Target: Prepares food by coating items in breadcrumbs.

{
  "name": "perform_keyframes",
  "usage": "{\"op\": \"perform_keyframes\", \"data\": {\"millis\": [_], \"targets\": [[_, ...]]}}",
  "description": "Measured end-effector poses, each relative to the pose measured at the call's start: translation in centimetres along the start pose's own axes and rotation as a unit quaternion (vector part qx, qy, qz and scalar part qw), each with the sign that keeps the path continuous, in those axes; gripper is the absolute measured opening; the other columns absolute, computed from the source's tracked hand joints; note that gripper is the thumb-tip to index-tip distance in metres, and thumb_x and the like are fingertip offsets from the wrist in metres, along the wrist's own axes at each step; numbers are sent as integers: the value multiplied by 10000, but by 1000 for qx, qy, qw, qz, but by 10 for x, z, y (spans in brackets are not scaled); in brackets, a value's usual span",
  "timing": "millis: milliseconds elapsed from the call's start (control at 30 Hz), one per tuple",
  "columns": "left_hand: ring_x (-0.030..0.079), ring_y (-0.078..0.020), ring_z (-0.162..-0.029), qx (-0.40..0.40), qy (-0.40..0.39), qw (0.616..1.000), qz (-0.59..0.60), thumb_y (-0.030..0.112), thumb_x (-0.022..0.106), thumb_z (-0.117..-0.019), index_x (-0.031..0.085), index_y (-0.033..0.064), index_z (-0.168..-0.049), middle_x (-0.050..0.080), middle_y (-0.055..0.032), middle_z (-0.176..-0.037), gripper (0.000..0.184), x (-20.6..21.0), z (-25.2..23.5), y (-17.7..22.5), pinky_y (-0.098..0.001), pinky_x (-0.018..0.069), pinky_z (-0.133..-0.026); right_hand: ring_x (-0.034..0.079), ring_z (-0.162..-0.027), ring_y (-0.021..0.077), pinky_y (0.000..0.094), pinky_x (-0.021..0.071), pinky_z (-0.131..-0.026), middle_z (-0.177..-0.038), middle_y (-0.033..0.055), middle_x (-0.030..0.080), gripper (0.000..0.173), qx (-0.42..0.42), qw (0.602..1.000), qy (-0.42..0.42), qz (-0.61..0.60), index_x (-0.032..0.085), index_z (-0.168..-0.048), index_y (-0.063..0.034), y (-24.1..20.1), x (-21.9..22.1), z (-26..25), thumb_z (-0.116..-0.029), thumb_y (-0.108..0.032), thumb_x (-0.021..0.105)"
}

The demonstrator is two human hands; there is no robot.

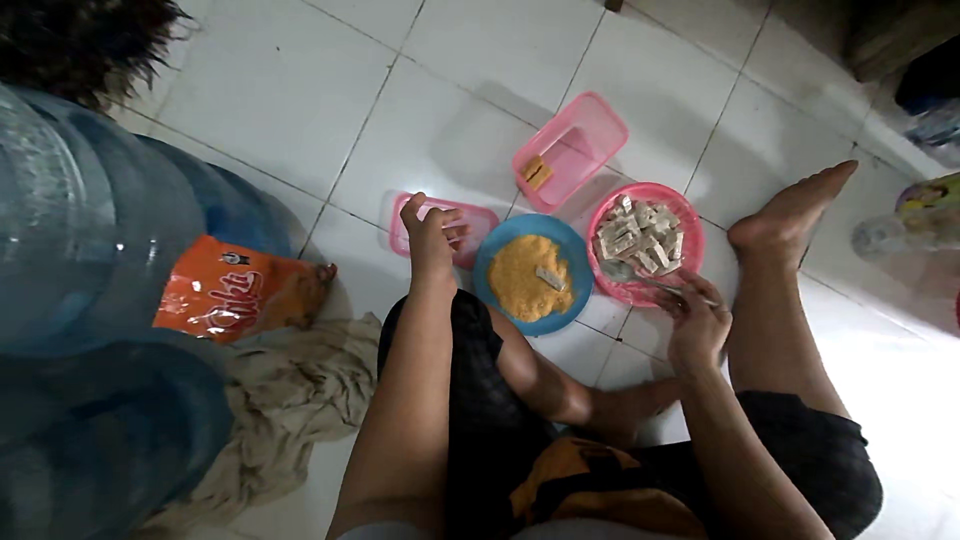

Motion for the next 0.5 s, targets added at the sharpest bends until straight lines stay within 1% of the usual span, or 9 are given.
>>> {"op": "perform_keyframes", "data": {"millis": [67, 167, 233, 267, 300, 333, 367, 433, 500], "targets": [[660, -129, -779, -4, -2, 1000, 0, 142, 383, -1040, 209, 113, -1579, 669, -102, -1099, 568, 2, 0, 1, -266, 521, -677, 728, -724, 154, 319, 640, -711, -925, 71, 718, 255, 30, 999, 44, 2, 609, -1224, 58, 6, -13, -12, -1072, -27, 422], [657, -134, -781, 0, -8, 1000, 2, 138, 391, -1031, 223, 116, -1572, 660, -104, -1095, 566, 2, 0, 0, -271, 520, -672, 678, -690, 97, 264, 610, -679, -913, 55, 672, 261, 79, 994, 42, 58, 585, -1276, 46, 23, -25, -25, -1092, -93, 463], [665, -135, -781, 4, -7, 1000, 3, 143, 402, -1026, 229, 111, -1571, 669, -106, -1099, 572, 0, -1, -1, -272, 527, -672, 591, -762, 99, 252, 526, -704, -1056, 95, 611, 337, 92, 983, 42, 155, 559, -1356, 24, 27, -31, -29, -1078, -162, 521], [664, -136, -781, 3, -6, 1000, 3, 151, 406, -1027, 228, 114, -1574, 671, -106, -1096, 576, 0, -2, -2, -273, 527, -674, 605, -910, 166, 296, 533, -799, -1219, 173, 589, 391, 90, 974, 51, 201, 537, -1401, 20, 25, -34, -29, -1065, -179, 553], [665, -134, -781, 3, -6, 1000, 4, 154, 404, -1027, 226, 115, -1575, 670, -104, -1094, 578, 0, -3, -3, -271, 530, -678, 605, -1038, 248, 344, 542, -877, -1325, 244, 541, 428, 67, 964, 64, 251, 533, -1415, 23, 21, -36, -28, -1040, -173, 596], [667, -134, -787, 1, -7, 1000, 5, 154, 397, -1028, 223, 115, -1576, 668, -104, -1095, 577, 0, -3, -3, -272, 533, -686, 566, -1099, 318, 388, 516, -907, -1355, 301, 494, 449, 23, 951, 71, 301, 545, -1406, 31, 16, -36, -25, -1006, -151, 633], [671, -137, -792, 0, -8, 1000, 7, 152, 389, -1033, 222, 116, -1575, 666, -107, -1094, 569, 1, -3, -2, -274, 537, -691, 545, -1115, 355, 411, 497, -908, -1332, 327, 490, 439, -33, 935, 67, 346, 566, -1377, 41, 10, -30, -21, -984, -136, 646], [665, -140, -785, -1, -12, 1000, 8, 148, 379, -1038, 226, 121, -1566, 656, -104, -1095, 551, 1, -3, -1, -274, 535, -684, 556, -1147, 404, 469, 507, -940, -1286, 333, 525, 379, -135, 908, 6, 397, 610, -1290, 67, -3, -4, -7, -954, -106, 643], [659, -142, -801, 0, -20, 1000, 3, 152, 371, -1046, 224, 117, -1566, 639, -110, -1128, 542, 1, -3, -2, -279, 537, -696, 564, -1199, 451, 568, 489, -1005, -1268, 314, 575, 320, -210, 877, -104, 420, 659, -1213, 55, -6, 37, 7, -931, -95, 673]]}}
Point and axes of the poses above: each hand's wrist, its own z-axis away from the middle knuckle, its own x-axis out of the palm, y = z × x, the point moved 2 cm from there along -z, towards the middle knuckle
